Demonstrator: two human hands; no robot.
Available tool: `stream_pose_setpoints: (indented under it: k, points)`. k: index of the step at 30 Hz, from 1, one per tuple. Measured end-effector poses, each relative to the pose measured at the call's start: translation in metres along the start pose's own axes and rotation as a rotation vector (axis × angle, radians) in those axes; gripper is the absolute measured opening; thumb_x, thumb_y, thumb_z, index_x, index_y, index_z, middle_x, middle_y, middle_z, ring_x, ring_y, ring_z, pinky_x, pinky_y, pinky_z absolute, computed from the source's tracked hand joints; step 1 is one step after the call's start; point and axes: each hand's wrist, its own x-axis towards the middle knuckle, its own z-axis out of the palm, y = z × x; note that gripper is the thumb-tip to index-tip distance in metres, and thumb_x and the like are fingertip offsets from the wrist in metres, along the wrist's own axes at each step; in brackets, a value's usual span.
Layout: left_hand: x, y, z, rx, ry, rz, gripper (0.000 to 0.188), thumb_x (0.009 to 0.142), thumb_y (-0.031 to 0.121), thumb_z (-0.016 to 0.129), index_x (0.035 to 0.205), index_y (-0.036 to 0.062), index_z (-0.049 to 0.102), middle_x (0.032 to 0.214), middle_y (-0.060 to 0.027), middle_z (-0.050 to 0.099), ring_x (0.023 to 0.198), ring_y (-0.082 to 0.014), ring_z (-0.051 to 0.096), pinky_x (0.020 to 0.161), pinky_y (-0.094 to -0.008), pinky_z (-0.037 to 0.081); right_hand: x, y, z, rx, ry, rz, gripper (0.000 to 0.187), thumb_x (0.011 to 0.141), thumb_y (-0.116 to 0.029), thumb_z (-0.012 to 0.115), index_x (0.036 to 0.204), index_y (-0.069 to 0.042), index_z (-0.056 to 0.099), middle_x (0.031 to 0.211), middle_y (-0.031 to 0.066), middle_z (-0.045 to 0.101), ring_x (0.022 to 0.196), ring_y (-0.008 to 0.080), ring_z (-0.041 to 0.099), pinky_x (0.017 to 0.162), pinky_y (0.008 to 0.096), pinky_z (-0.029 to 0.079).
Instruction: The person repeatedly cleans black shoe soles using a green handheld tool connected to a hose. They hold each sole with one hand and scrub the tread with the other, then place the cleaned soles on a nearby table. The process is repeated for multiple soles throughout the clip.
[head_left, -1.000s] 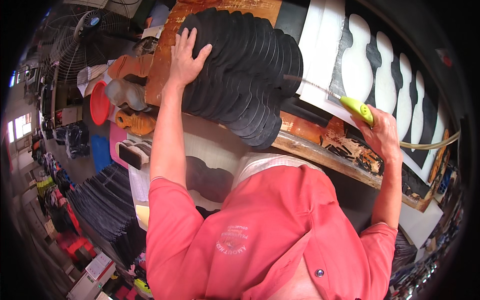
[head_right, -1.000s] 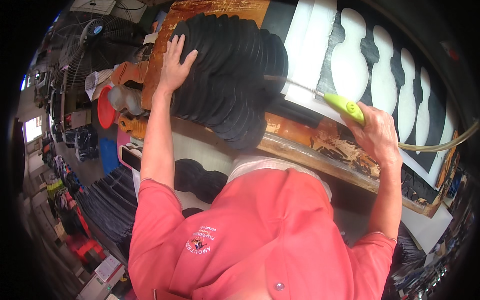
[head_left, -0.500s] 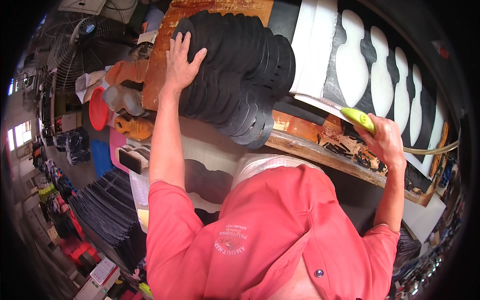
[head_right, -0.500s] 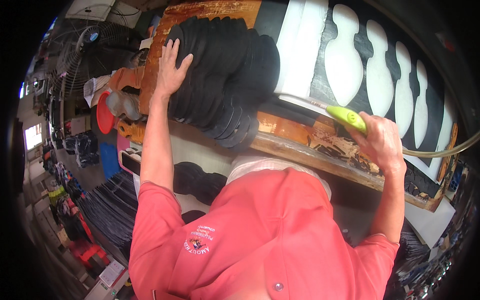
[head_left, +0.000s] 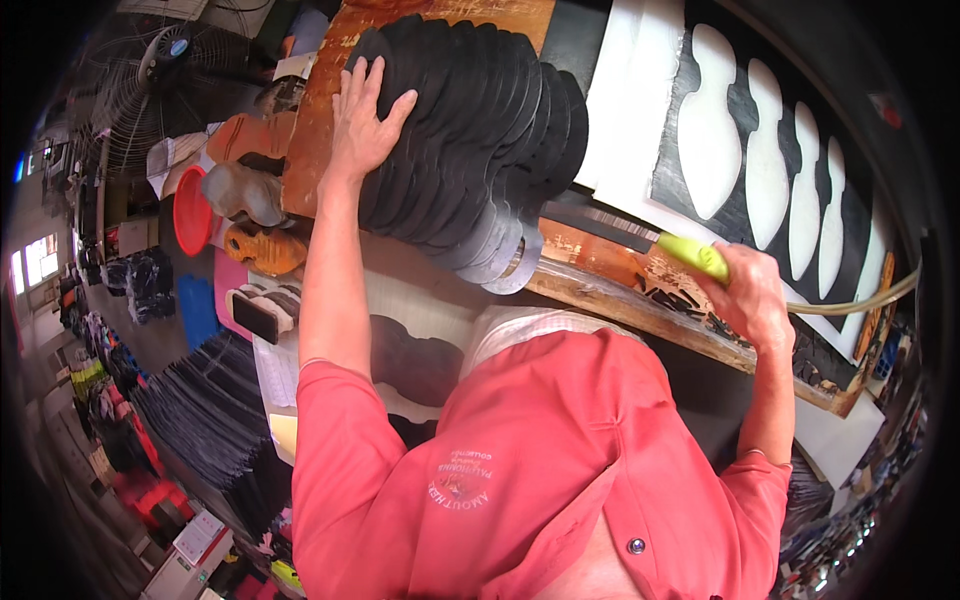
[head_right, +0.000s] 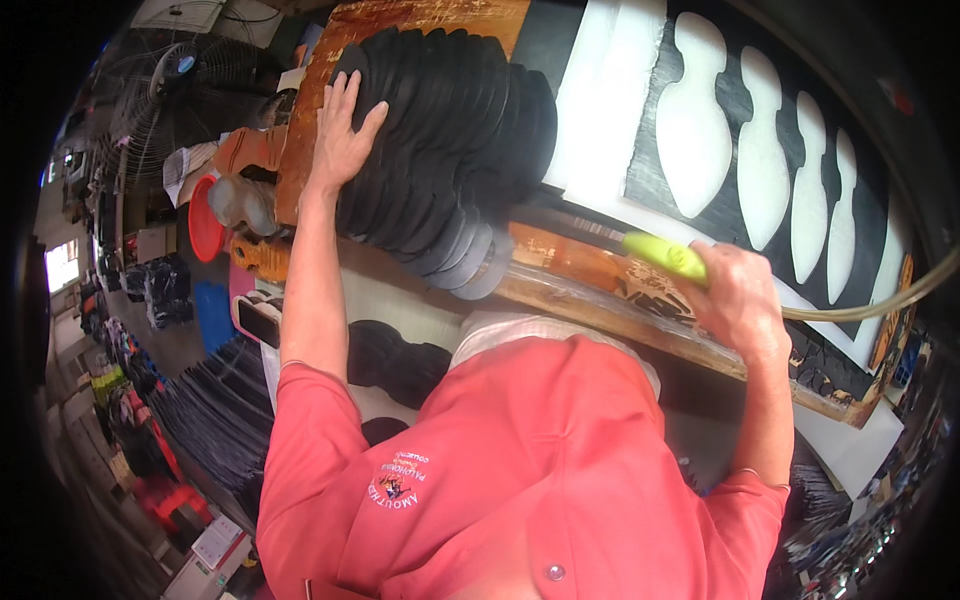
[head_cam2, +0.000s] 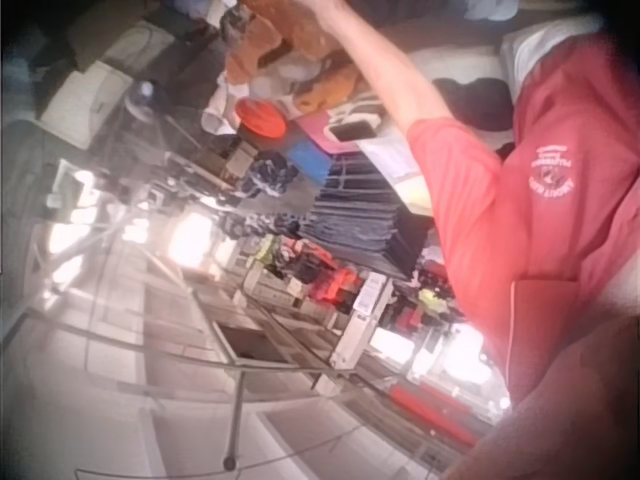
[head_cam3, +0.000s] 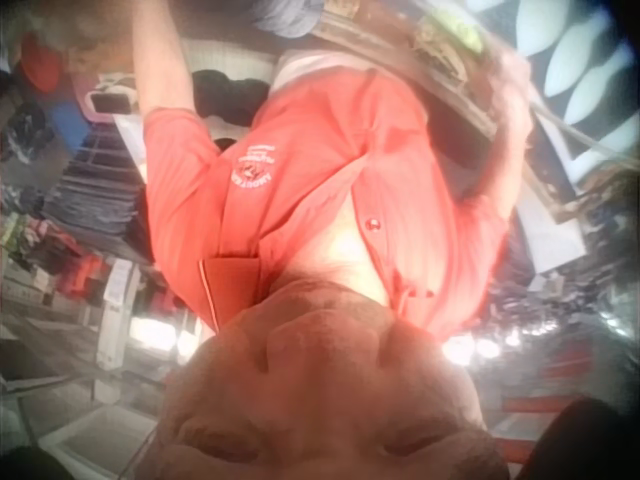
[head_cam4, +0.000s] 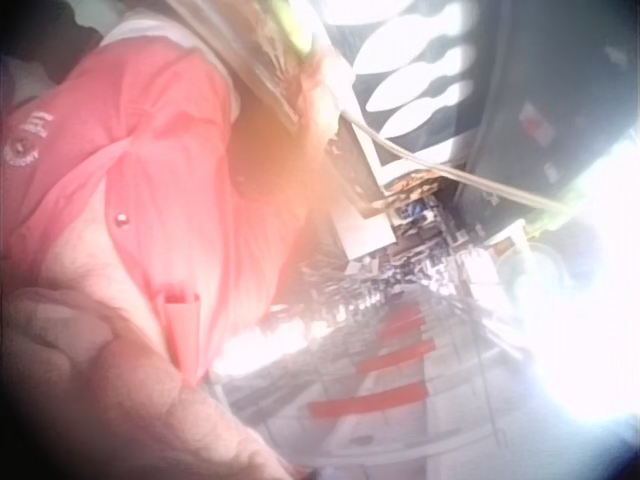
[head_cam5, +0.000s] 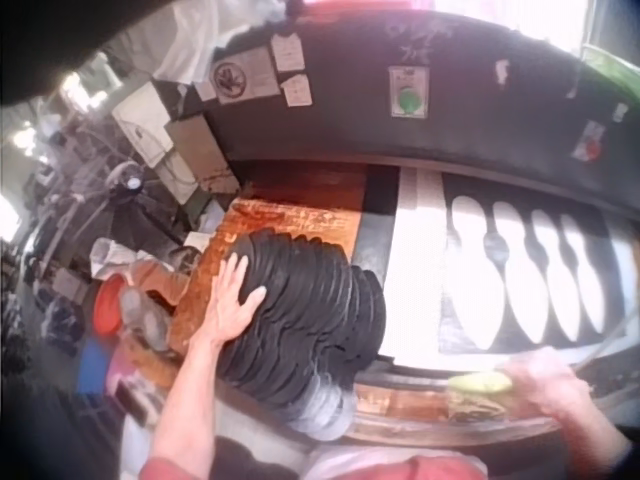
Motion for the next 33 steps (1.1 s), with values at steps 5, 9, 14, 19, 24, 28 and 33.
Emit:
stream_pose_setpoints:
  k: [5,9,14,19,24,28,33]
  points:
    - [0.0,-0.002,0.0,-0.023,0.01,0.007,0.08,0.104,0.06,0.061,0.165,0.0122,0.043,0.174,-0.025,0.03,0.161,-0.0499,0.021,0.129,-0.0642,0.016,0.009,-0.013,0.0,-0.098,-0.143,-0.11,0.025,0.084,-0.018,0.083,0.102,-0.005,0.07,0.089,0.0191,0.072,0.085,0.0426,0.07,0.074,0.0511,0.055]
    - [0.003,-0.005,-0.001,-0.086,-0.015,-0.065,0.07,0.109,0.057,0.052,0.164,0.0148,0.046,0.175,-0.0233,0.029,0.162,-0.0485,0.02,0.13,-0.0636,0.014,0.045,-0.027,0.003,0.083,0.218,0.06,0.023,0.092,-0.019,0.079,0.102,-0.002,0.067,0.086,0.023,0.071,0.081,0.0453,0.069,0.072,0.0528,0.054]
    - [0.006,-0.005,-0.005,-0.194,-0.047,-0.124,0.07,0.114,0.062,0.031,0.165,0.0169,0.046,0.176,-0.0216,0.026,0.165,-0.0452,0.014,0.131,-0.0612,0.008,0.08,-0.06,0.013,0.037,0.082,-0.157,0.026,0.093,-0.025,0.081,0.103,-0.002,0.072,0.087,0.0217,0.073,0.078,0.0431,0.071,0.071,0.0513,0.056]
    - [0.007,-0.004,-0.007,-0.285,-0.048,-0.131,0.078,0.113,0.067,0.016,0.167,0.019,0.043,0.178,-0.0197,0.024,0.166,-0.0414,0.009,0.133,-0.0564,0.002,0.121,-0.08,0.002,0.008,0.25,-0.055,0.023,0.097,-0.024,0.078,0.103,-0.003,0.071,0.079,0.0204,0.071,0.07,0.04,0.069,0.066,0.0468,0.056]
    - [0.009,-0.01,-0.012,-0.454,-0.033,-0.158,0.078,0.114,0.064,0.008,0.168,0.0186,0.04,0.178,-0.0161,0.025,0.167,-0.0373,0.01,0.134,-0.0519,0.001,0.145,-0.088,0.016,0.008,0.185,-0.348,0.02,0.096,-0.022,0.077,0.101,-0.004,0.07,0.077,0.0212,0.071,0.072,0.0424,0.071,0.069,0.0512,0.057]
    - [0.008,-0.017,-0.012,-0.416,-0.034,-0.146,0.08,0.113,0.064,0.007,0.169,0.0145,0.037,0.178,-0.0152,0.027,0.167,-0.037,0.012,0.134,-0.0515,0.002,0.153,-0.095,0.027,-0.013,0.099,-0.326,0.023,0.096,-0.024,0.077,0.105,-0.005,0.071,0.079,0.0216,0.072,0.074,0.0436,0.071,0.07,0.0514,0.057]
    - [0.009,-0.02,0.0,-0.158,0.029,-0.083,0.067,0.116,0.055,0.025,0.166,0.0124,0.041,0.175,-0.0207,0.029,0.164,-0.0418,0.018,0.133,-0.0558,0.01,0.186,-0.091,0.001,0.11,0.252,-0.072,0.025,0.099,-0.026,0.075,0.109,-0.003,0.073,0.086,0.0254,0.074,0.08,0.0441,0.074,0.074,0.0504,0.059]
